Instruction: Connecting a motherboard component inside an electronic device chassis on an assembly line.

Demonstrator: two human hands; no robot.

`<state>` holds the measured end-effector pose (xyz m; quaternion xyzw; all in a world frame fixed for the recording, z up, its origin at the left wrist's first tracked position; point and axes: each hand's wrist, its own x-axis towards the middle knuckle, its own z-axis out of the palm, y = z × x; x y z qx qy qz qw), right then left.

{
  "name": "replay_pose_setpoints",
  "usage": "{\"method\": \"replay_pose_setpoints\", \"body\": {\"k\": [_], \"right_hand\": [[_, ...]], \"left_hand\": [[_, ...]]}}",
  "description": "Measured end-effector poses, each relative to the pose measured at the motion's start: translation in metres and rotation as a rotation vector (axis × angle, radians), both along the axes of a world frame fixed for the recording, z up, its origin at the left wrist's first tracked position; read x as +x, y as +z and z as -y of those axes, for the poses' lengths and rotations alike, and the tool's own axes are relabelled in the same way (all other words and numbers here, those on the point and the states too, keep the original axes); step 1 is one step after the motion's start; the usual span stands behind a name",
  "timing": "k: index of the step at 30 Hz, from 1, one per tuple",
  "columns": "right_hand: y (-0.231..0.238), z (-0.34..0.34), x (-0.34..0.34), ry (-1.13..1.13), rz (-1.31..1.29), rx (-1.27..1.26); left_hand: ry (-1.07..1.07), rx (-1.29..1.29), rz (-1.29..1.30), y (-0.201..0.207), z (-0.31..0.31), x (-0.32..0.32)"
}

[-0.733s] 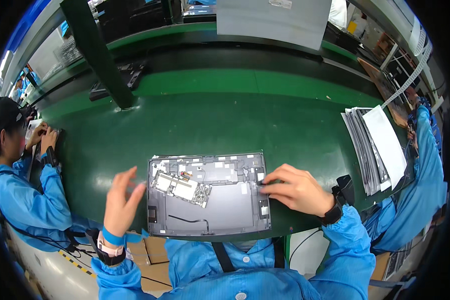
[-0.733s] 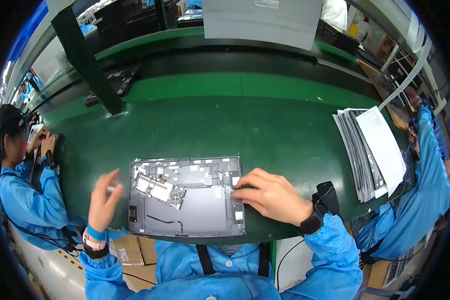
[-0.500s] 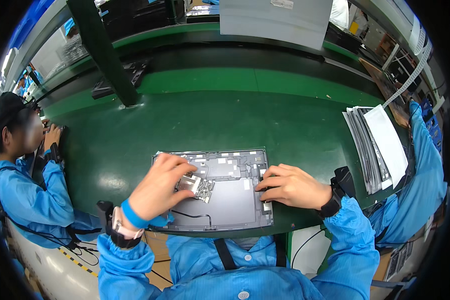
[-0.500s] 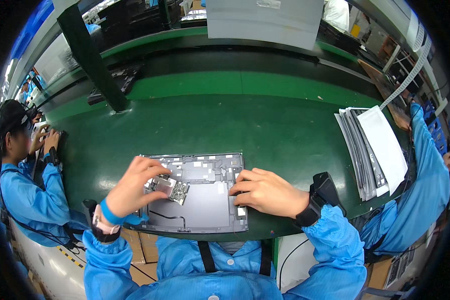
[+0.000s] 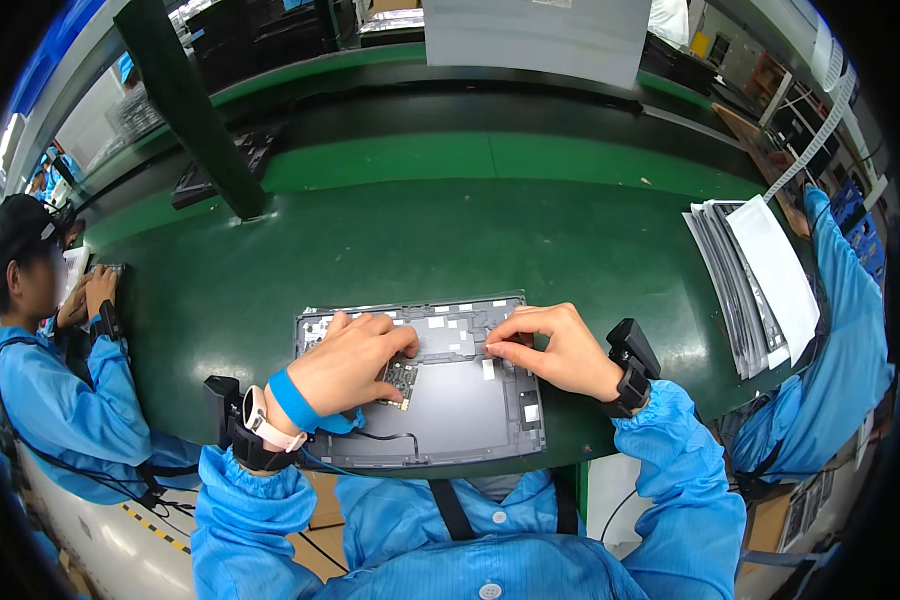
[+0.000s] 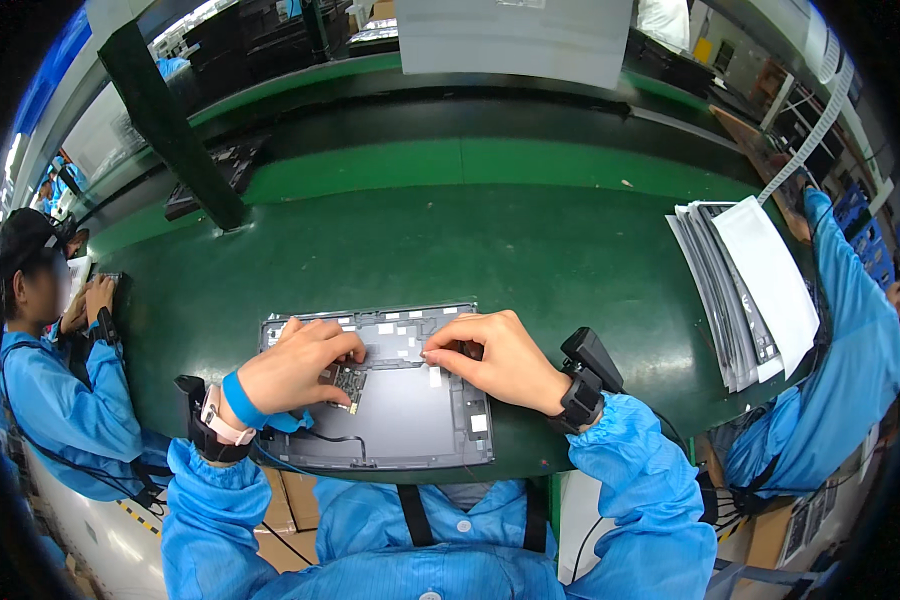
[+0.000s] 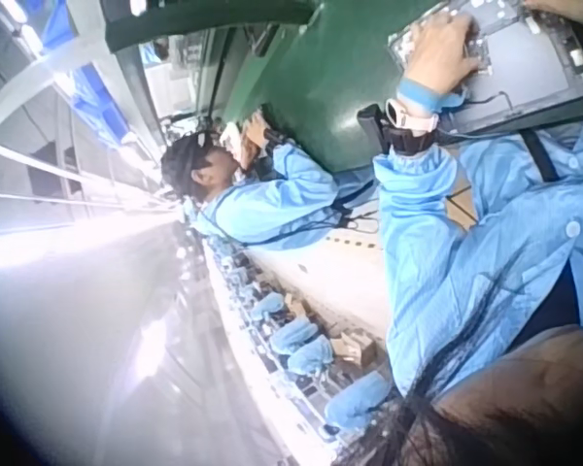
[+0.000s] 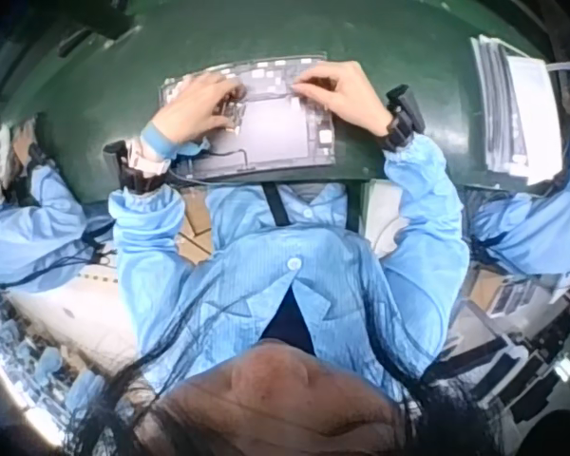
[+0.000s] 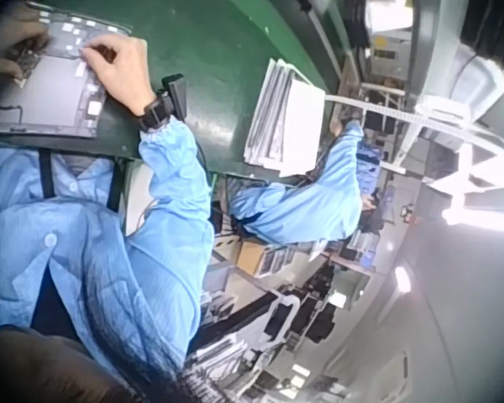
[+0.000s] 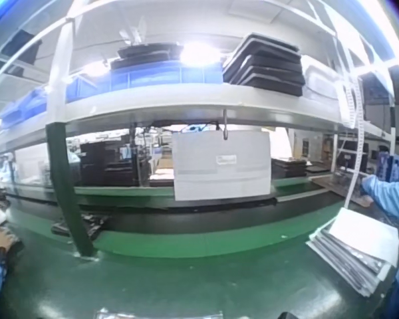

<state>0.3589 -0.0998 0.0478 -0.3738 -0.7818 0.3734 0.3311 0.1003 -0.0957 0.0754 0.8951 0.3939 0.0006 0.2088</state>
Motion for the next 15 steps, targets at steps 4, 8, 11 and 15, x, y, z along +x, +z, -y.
{"method": "replay_pose_setpoints", "body": {"k": [4, 8, 11, 15], "right_hand": [[-0.005, 0.001, -0.003, -0.055, -0.012, -0.077], [-0.004, 0.003, -0.006, -0.105, 0.026, -0.072], [-0.006, 0.005, -0.009, -0.118, 0.013, 0.091], [-0.006, 0.007, -0.011, -0.152, -0.001, 0.118]], "left_hand": [[-0.025, 0.049, -0.024, 0.002, -0.001, 0.002], [-0.028, 0.008, -0.051, 0.009, -0.002, 0.004], [-0.038, -0.029, -0.034, 0.012, -0.005, 0.005], [-0.089, 0.029, 0.113, 0.008, -0.015, -0.001]]}}
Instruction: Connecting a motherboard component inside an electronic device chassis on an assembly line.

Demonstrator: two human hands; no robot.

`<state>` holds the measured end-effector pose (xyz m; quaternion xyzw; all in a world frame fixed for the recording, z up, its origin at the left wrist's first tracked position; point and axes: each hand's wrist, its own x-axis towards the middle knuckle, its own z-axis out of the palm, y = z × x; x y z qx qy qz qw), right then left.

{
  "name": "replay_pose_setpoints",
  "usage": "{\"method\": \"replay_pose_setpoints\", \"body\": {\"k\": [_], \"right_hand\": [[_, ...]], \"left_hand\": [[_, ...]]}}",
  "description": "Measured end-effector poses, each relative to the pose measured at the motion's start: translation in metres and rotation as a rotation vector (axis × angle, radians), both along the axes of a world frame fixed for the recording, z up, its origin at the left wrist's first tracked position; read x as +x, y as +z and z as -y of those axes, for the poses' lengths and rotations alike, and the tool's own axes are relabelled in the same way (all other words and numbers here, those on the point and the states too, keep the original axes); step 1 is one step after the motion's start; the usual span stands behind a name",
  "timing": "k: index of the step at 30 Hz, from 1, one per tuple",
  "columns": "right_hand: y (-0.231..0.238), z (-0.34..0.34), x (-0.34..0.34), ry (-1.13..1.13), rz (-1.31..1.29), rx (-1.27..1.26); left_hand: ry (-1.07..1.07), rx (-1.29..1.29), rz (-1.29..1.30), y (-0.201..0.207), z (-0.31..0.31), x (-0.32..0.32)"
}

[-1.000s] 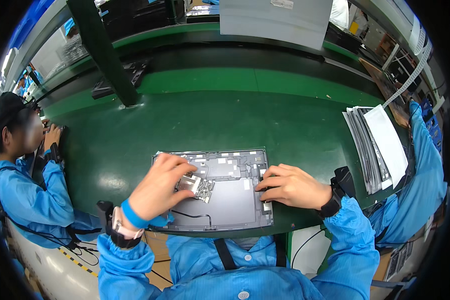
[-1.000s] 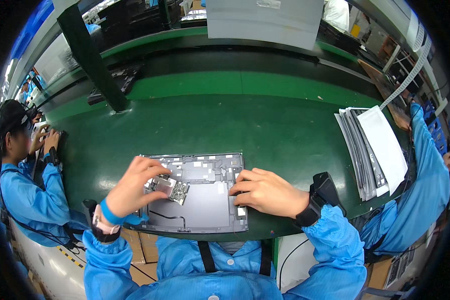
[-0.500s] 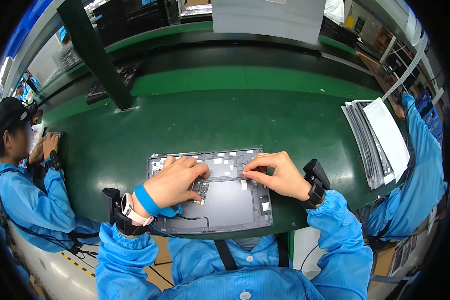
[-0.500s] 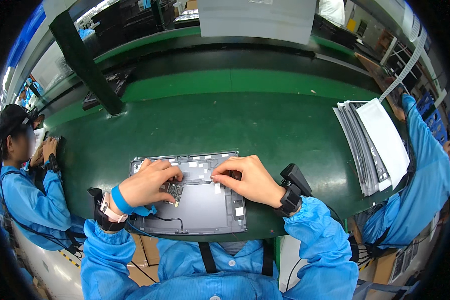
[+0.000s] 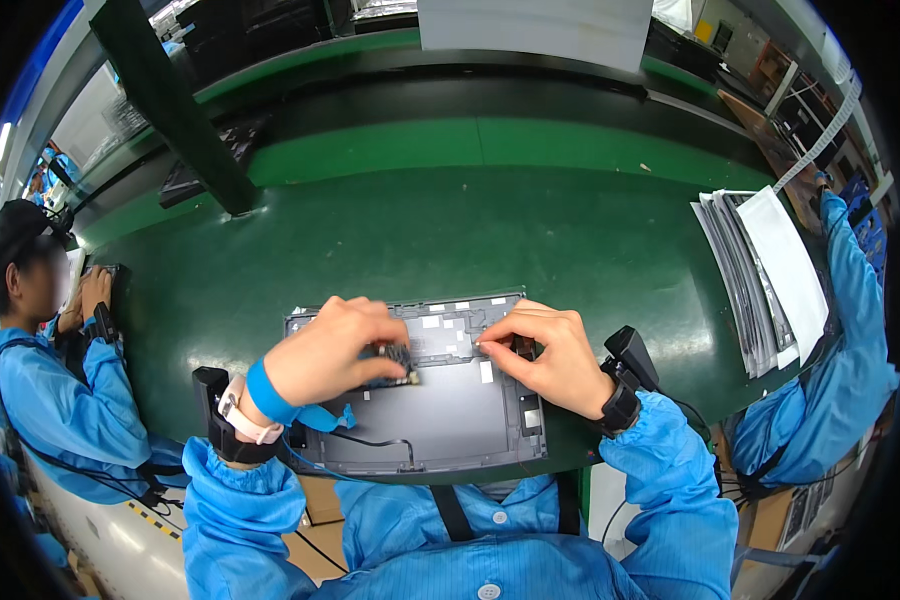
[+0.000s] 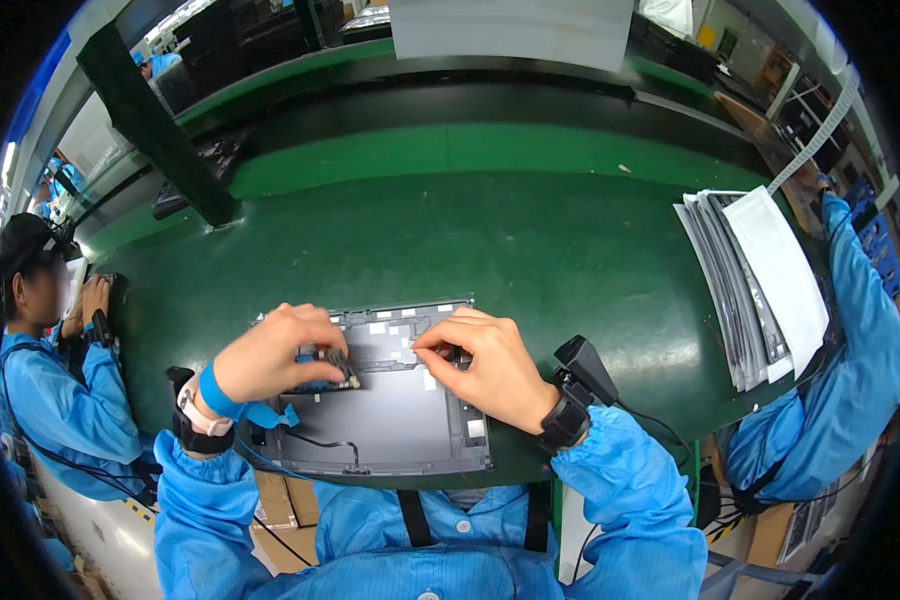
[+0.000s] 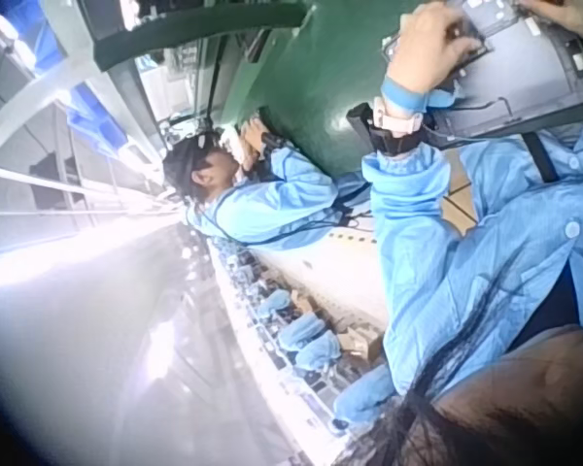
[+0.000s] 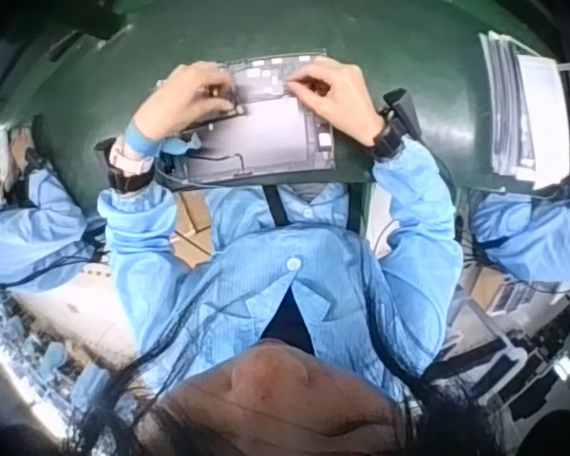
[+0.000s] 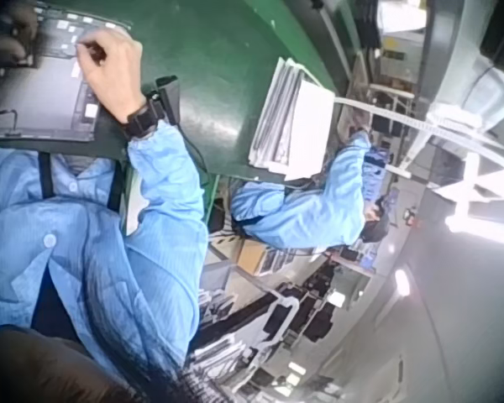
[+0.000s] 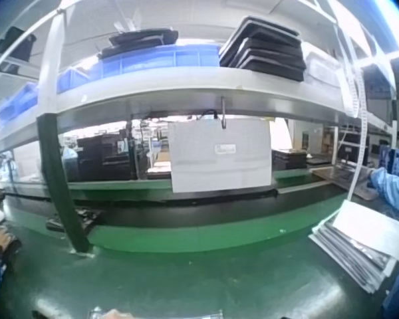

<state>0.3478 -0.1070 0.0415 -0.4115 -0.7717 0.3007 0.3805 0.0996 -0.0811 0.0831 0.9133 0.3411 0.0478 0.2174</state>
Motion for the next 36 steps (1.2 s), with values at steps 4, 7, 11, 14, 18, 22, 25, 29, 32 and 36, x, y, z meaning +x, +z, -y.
{"method": "replay_pose_setpoints", "body": {"k": [4, 7, 11, 14, 18, 22, 25, 29, 32, 36], "right_hand": [[-0.005, -0.001, 0.001, -0.019, -0.065, 0.018], [-0.005, -0.001, 0.003, -0.055, -0.111, -0.025], [-0.003, -0.001, 0.006, -0.085, -0.171, -0.094], [-0.003, 0.003, 0.006, -0.138, -0.191, -0.093], [-0.005, 0.005, 0.002, -0.168, -0.210, -0.082], [-0.010, 0.004, -0.003, -0.190, -0.213, -0.042], [-0.010, 0.006, -0.007, -0.201, -0.182, -0.025], [-0.016, 0.005, -0.010, -0.238, -0.221, 0.026], [-0.016, 0.005, -0.013, -0.244, -0.220, 0.011], [-0.020, 0.006, -0.013, -0.254, -0.200, 0.018]], "left_hand": [[0.201, -0.283, 0.286, 0.009, -0.012, 0.019], [0.238, -0.417, 0.271, 0.003, -0.018, 0.036], [0.240, -0.574, 0.499, -0.019, -0.025, 0.046], [0.341, -0.571, 0.501, -0.021, -0.026, 0.044], [0.482, -0.724, 0.689, -0.019, -0.027, 0.042], [0.502, -0.715, 0.663, -0.017, -0.022, 0.043], [0.502, -0.683, 0.663, -0.017, -0.018, 0.046], [0.507, -0.727, 0.665, -0.013, -0.018, 0.045], [0.501, -0.710, 0.663, -0.015, -0.017, 0.043], [0.504, -0.689, 0.662, -0.015, -0.013, 0.045]]}}
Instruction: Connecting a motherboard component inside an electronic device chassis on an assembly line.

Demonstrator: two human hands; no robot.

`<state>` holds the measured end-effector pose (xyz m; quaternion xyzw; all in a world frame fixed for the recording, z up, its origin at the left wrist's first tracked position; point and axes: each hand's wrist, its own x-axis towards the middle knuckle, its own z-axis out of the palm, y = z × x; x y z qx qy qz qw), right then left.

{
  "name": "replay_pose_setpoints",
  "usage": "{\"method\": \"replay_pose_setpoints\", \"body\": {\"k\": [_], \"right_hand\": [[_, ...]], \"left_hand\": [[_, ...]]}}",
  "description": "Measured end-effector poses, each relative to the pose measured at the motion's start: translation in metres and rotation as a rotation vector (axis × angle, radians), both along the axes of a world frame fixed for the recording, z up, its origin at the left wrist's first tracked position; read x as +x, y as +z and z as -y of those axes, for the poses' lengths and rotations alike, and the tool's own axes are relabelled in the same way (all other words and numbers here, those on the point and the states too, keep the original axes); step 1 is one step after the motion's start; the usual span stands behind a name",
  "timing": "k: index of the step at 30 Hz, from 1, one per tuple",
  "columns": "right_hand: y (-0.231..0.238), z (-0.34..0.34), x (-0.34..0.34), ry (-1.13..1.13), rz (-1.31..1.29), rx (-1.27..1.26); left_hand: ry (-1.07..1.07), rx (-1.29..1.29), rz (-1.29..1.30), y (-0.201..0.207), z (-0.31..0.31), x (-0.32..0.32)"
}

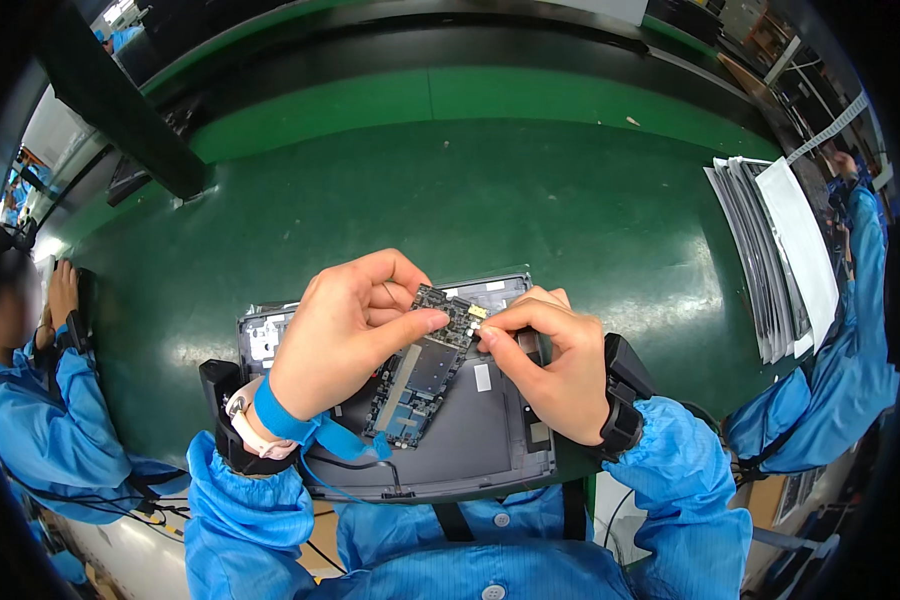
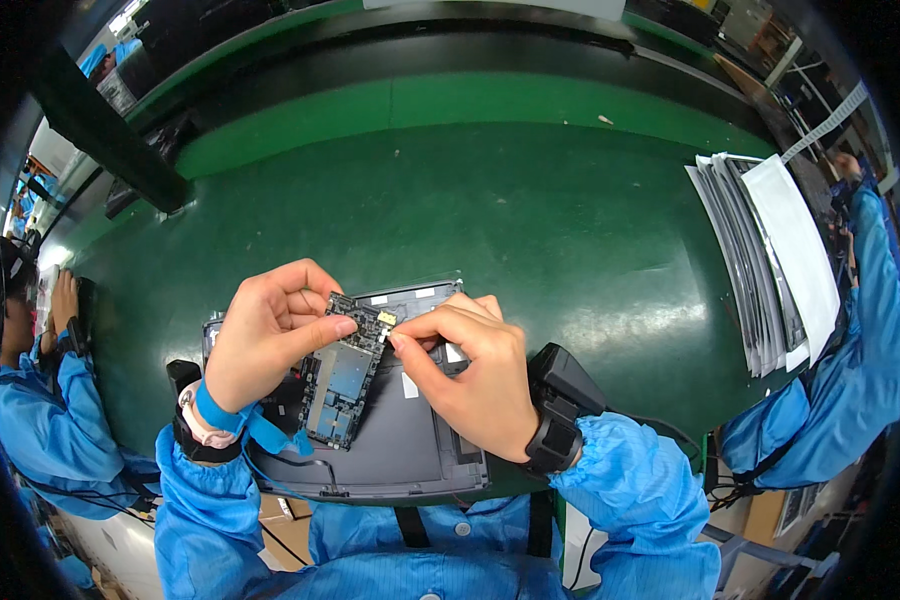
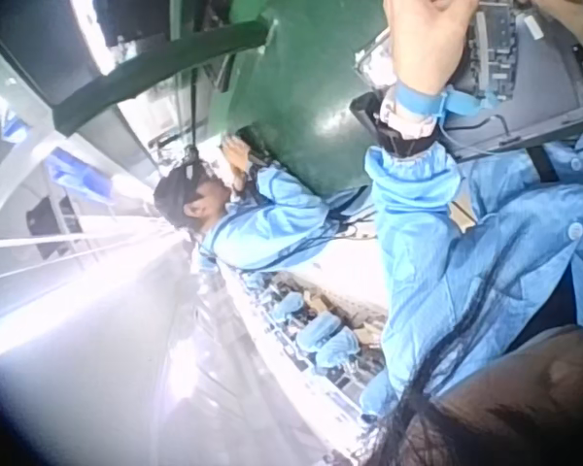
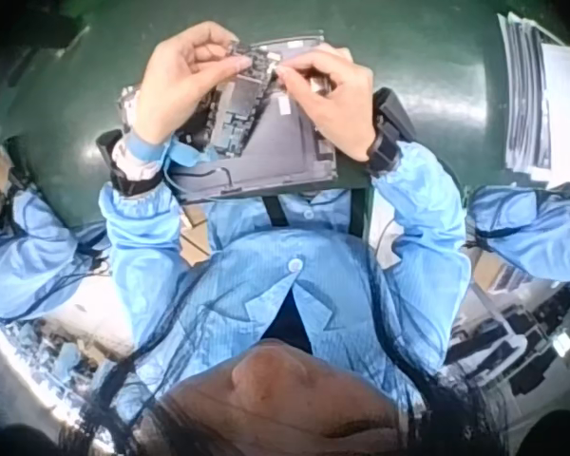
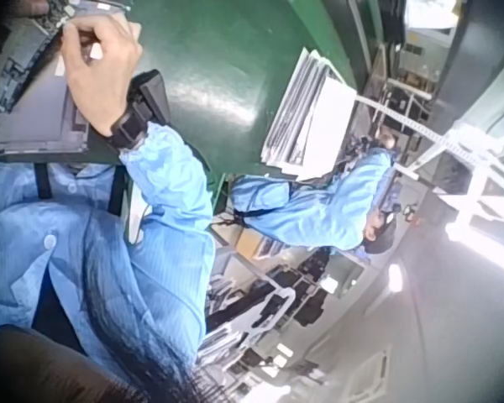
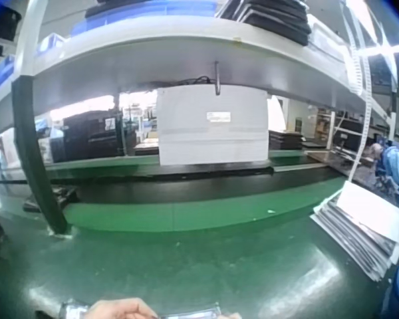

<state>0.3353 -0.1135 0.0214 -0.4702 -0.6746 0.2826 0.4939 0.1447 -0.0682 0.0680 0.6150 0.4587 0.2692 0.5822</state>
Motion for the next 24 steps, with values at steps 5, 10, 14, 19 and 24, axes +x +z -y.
{"method": "replay_pose_setpoints", "body": {"k": [5, 10, 14, 19, 24], "right_hand": [[-0.002, 0.001, 0.000, 0.006, -0.001, 0.016], [-0.002, 0.001, -0.001, -0.016, 0.004, 0.013], [-0.002, 0.000, -0.001, -0.017, 0.010, 0.020], [-0.006, -0.005, -0.003, -0.021, 0.009, 0.043], [-0.003, -0.023, -0.007, 0.008, -0.026, 0.014]], "left_hand": [[0.020, 0.003, 0.022, -0.001, 0.002, -0.001], [0.006, 0.004, 0.020, -0.001, 0.001, 0.000], [0.013, 0.000, 0.027, 0.002, 0.002, 0.001], [0.024, 0.046, -0.003, -0.003, 0.000, 0.000], [0.088, 0.082, 0.000, -0.004, -0.005, -0.004]]}}
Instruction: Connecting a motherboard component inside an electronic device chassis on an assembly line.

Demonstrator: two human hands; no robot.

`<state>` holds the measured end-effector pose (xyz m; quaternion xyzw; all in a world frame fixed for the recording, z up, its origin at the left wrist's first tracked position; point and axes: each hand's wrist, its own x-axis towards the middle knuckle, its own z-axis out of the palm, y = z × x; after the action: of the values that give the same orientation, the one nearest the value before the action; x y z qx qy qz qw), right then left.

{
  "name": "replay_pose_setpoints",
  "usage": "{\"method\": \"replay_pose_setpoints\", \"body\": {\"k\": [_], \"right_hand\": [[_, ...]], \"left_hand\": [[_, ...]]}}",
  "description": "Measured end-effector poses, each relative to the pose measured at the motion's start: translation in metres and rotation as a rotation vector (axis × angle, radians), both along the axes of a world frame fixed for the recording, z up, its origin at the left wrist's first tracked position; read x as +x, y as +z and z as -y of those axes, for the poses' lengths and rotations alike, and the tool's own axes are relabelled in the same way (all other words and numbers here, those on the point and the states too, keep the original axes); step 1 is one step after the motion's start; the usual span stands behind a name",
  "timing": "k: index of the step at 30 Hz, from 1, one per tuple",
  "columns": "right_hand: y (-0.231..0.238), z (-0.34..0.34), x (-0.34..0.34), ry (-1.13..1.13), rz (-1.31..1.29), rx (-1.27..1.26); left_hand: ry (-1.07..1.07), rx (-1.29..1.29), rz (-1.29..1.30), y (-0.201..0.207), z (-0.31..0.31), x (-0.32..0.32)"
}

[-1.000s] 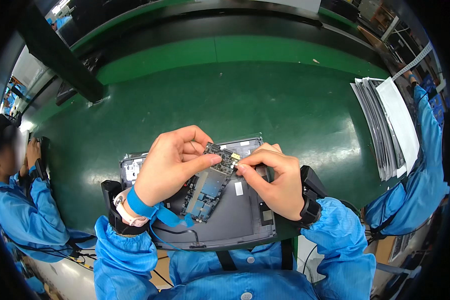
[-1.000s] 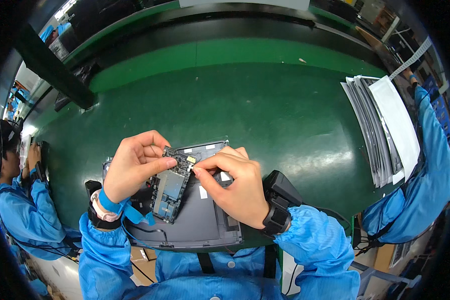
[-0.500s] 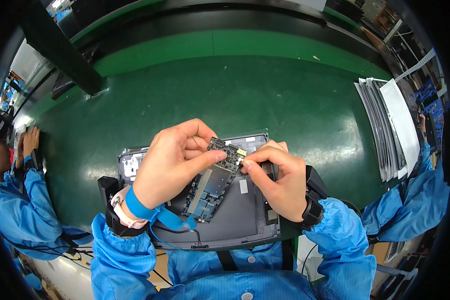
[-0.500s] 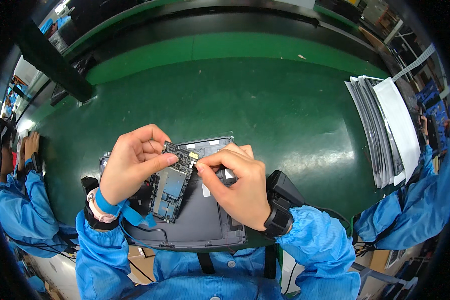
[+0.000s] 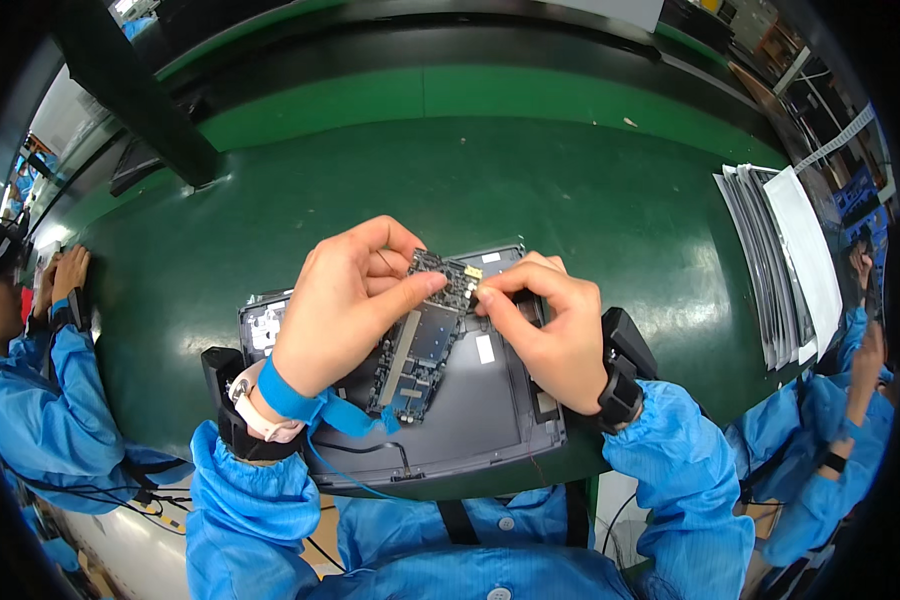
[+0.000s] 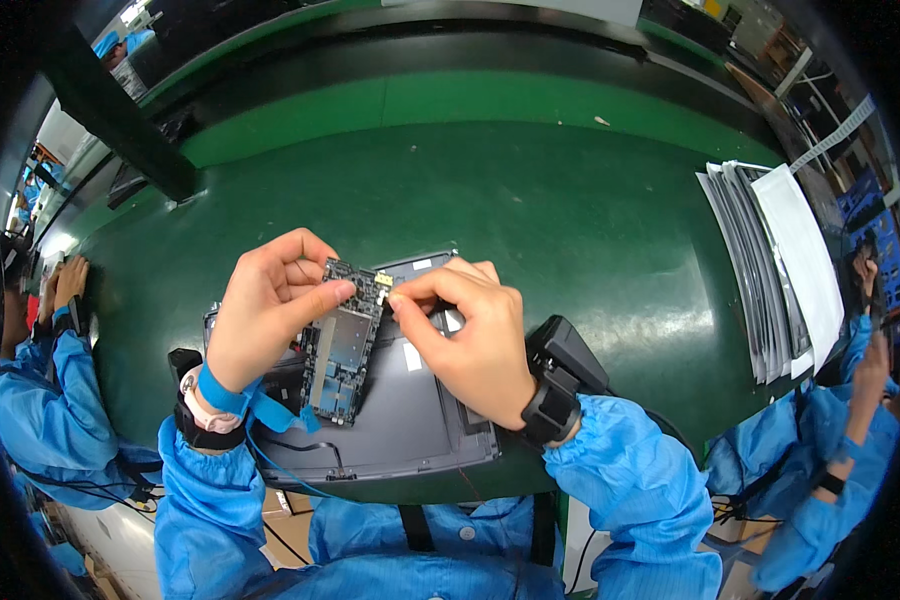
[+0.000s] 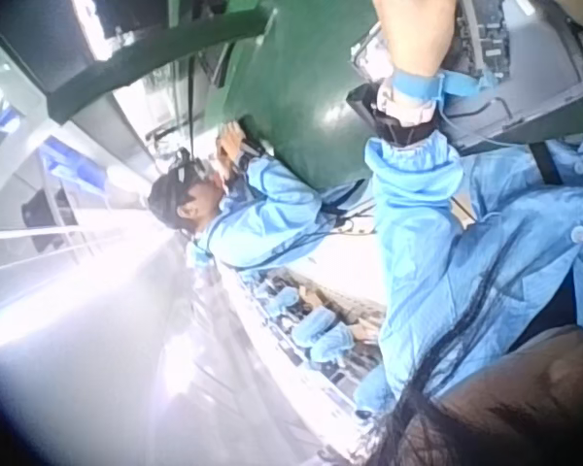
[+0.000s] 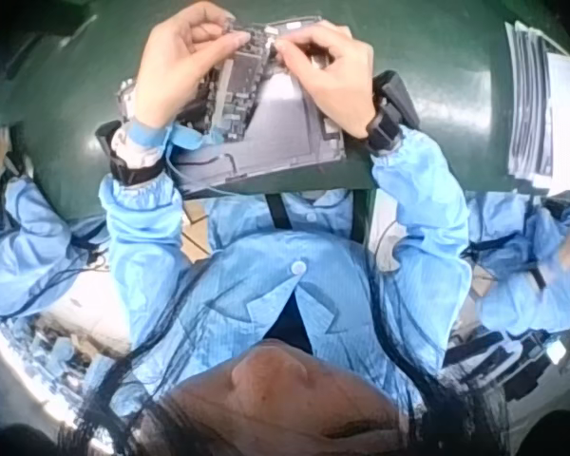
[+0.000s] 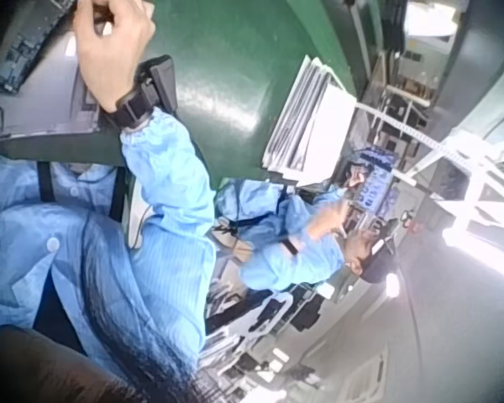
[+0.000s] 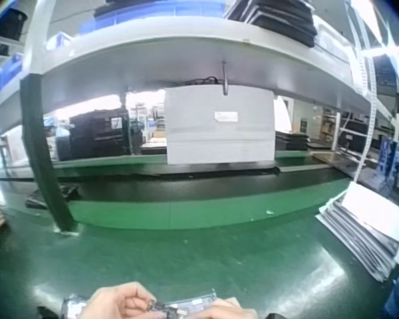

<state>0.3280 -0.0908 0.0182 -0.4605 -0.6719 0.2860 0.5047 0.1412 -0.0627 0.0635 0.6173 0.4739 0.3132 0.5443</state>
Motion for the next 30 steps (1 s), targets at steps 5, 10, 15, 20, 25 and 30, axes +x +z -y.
{"method": "replay_pose_setpoints", "body": {"k": [5, 10, 15, 20, 25, 30], "right_hand": [[0.002, -0.009, -0.002, 0.038, 0.015, -0.027], [0.004, -0.009, -0.002, 0.053, 0.075, -0.041], [0.004, -0.010, 0.000, 0.076, 0.076, -0.081], [0.005, -0.008, 0.000, 0.072, 0.110, -0.073], [0.004, -0.007, 0.000, 0.074, 0.108, -0.055], [0.004, -0.008, 0.002, 0.089, 0.094, -0.041]], "left_hand": [[0.065, 0.071, 0.045, -0.005, -0.003, -0.003], [0.018, -0.003, 0.000, -0.002, -0.004, -0.007], [0.023, 0.023, 0.106, -0.008, -0.004, -0.007], [-0.024, 0.065, 0.031, -0.009, -0.006, -0.010], [-0.062, -0.031, -0.007, -0.002, -0.004, -0.012], [-0.090, -0.062, 0.034, -0.004, -0.005, -0.012]]}}
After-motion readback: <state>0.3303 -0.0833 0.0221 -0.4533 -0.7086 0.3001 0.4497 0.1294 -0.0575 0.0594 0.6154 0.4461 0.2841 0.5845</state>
